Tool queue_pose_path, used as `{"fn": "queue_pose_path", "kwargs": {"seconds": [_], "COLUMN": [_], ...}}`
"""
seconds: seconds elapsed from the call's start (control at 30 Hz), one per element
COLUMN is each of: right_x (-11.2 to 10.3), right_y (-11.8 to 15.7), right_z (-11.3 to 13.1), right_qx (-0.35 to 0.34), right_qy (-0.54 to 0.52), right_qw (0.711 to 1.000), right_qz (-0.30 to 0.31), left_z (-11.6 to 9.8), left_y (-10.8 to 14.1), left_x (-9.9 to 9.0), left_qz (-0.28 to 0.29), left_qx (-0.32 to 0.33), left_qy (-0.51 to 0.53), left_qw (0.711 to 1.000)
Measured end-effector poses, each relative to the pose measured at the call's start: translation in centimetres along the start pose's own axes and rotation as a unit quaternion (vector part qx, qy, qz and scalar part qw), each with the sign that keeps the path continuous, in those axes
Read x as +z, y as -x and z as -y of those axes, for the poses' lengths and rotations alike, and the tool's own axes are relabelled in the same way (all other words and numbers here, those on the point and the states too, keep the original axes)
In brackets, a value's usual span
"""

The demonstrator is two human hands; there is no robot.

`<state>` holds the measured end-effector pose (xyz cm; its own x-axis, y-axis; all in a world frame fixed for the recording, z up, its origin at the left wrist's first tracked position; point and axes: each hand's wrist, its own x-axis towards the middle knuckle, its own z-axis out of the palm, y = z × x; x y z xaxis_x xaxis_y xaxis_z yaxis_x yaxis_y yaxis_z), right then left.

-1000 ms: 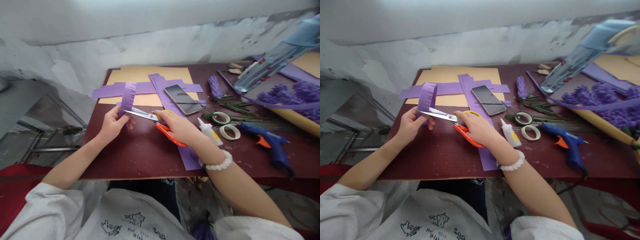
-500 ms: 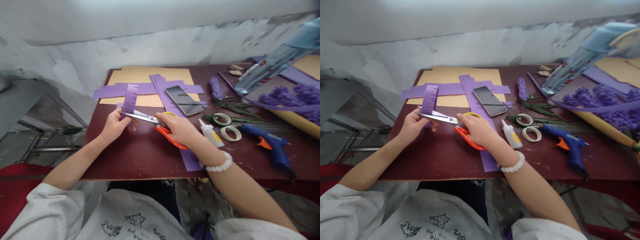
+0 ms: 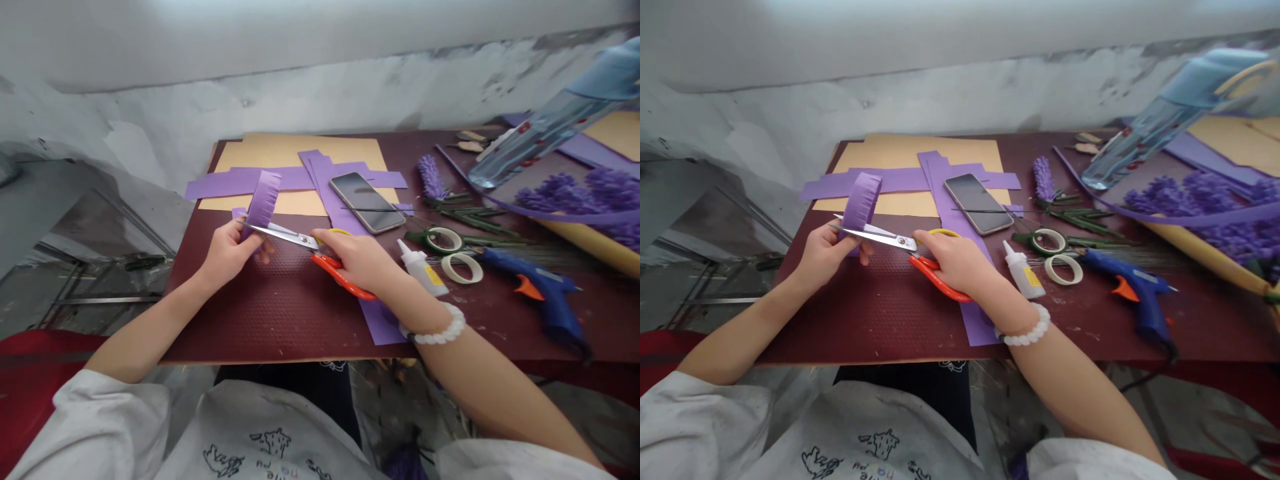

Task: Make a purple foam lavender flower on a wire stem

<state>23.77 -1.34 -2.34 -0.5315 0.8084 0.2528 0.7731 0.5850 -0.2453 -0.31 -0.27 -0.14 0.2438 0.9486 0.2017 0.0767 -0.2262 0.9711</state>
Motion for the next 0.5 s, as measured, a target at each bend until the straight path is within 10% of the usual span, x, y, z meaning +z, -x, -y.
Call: {"fn": "queue_pose_path", "kwargs": {"seconds": [0.5], "right_x": [-0.17], "right_y": [-0.34], "right_z": [0.31], "right_qx": [0.001], "right_qy": [-0.069], "right_qw": [0.998], "right_qz": [-0.001], "left_z": [-0.06], "left_y": [-0.08], "left_x": [0.05], "left_qz": [-0.001], "left_qx": [-0.003], "left_qy": [0.024], "left_qw": [1.0]}}
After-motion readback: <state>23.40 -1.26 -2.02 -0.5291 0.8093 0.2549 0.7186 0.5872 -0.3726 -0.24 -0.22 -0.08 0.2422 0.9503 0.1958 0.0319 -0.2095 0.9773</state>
